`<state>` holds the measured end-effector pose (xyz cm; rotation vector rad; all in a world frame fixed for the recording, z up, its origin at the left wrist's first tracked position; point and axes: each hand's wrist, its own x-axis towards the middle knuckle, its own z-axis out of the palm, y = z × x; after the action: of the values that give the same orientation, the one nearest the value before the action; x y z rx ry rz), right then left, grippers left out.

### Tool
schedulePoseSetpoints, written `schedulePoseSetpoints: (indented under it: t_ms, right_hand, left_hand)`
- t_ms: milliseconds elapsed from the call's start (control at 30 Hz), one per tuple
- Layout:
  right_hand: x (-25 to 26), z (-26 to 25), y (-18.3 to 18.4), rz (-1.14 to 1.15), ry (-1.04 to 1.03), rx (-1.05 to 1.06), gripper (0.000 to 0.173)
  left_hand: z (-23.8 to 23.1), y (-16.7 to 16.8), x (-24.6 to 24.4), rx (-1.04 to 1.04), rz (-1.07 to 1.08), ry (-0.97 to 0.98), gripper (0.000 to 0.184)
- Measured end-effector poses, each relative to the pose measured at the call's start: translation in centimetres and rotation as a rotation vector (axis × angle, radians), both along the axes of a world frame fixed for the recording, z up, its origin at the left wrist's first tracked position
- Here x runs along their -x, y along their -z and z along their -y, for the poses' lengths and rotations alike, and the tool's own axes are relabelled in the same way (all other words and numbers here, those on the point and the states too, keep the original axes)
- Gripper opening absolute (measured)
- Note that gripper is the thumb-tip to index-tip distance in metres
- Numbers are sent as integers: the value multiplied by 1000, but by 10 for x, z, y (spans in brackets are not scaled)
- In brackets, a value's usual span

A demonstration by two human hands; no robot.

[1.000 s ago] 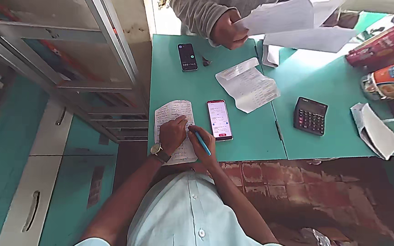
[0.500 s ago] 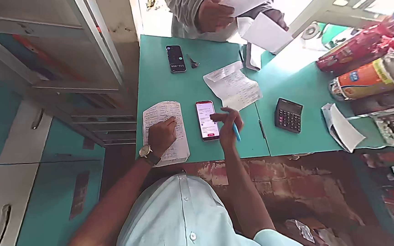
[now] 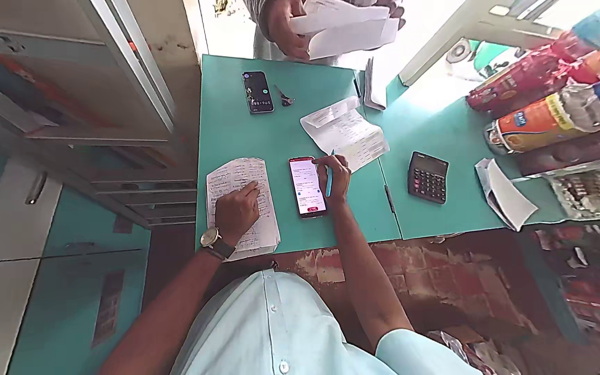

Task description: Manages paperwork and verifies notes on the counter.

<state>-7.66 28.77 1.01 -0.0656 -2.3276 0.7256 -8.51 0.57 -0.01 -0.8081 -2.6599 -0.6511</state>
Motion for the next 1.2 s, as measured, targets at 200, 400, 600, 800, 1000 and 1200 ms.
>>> schedulePoseSetpoints:
  t_ms: [200, 400, 600, 800, 1000, 1200]
  right_hand:
    - [0, 2, -1, 21, -14, -22, 22]
    - [-1, 0, 0, -14, -41, 63, 22]
    - [-54, 13, -9, -129, -87, 318, 20]
    - [-105, 41, 3, -34, 14, 112, 19]
    - [-102, 41, 4, -4, 92, 43, 20]
    - [-102, 44, 2, 41, 31, -21, 22]
  left_hand:
    - [0, 1, 0, 12, -13, 4, 26]
    - [1, 0, 0, 7, 8, 15, 26]
    - [2, 0, 0, -13, 13, 28, 26]
    - [2, -1, 1, -9, 43, 29, 25]
    - [3, 1, 0, -4, 51, 42, 26]
    - [3, -1, -1, 6, 60, 39, 27]
